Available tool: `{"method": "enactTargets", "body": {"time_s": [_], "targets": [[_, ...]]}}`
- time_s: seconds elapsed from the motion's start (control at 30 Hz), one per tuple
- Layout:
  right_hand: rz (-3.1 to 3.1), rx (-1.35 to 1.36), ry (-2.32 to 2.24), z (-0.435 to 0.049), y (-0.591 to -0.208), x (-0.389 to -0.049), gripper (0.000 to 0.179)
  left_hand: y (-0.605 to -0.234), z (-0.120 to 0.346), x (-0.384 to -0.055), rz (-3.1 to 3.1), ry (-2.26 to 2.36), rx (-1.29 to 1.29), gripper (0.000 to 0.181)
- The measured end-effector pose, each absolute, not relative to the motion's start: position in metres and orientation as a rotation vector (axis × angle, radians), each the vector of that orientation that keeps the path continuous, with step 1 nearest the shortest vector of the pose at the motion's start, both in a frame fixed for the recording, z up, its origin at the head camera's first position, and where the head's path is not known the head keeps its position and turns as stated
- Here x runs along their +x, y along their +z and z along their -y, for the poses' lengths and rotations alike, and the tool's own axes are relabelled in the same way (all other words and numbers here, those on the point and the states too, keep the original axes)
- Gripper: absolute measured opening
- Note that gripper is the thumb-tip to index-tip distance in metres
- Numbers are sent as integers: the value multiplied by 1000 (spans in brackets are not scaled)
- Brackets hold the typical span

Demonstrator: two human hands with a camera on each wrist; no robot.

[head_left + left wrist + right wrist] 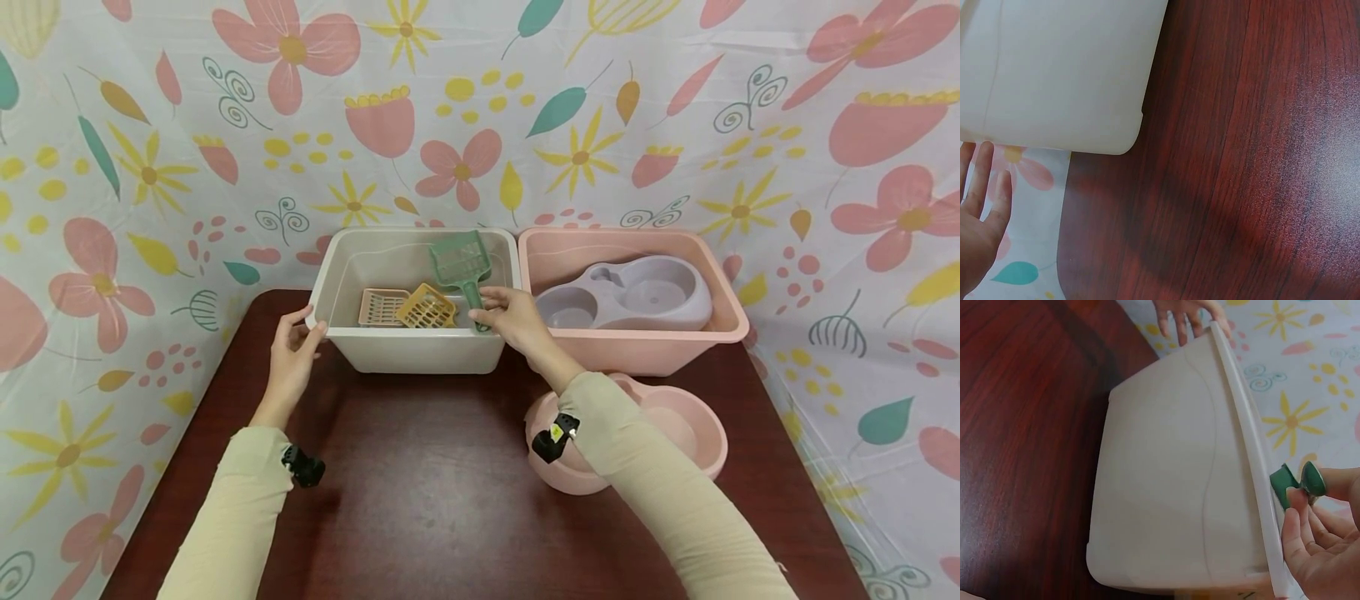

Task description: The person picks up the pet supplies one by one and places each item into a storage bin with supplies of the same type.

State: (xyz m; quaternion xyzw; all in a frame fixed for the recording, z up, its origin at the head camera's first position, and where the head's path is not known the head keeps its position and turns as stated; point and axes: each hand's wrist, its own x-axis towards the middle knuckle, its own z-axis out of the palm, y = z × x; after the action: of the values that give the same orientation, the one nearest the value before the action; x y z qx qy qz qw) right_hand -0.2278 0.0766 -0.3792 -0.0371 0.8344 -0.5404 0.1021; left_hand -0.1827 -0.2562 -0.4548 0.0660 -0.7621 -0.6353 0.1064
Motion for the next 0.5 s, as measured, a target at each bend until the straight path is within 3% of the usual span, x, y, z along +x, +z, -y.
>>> {"method": "enactTargets", "body": {"time_s": [0.2,0.5], "targets": [[-2492,-127,-1621,-78,-382,-230,42,-436,248,-174,2246,-1883,187,47],[-2509,-154,-1691,-79,-384,-231,36,-438,250,-175,2253,-1883,207,46]]}}
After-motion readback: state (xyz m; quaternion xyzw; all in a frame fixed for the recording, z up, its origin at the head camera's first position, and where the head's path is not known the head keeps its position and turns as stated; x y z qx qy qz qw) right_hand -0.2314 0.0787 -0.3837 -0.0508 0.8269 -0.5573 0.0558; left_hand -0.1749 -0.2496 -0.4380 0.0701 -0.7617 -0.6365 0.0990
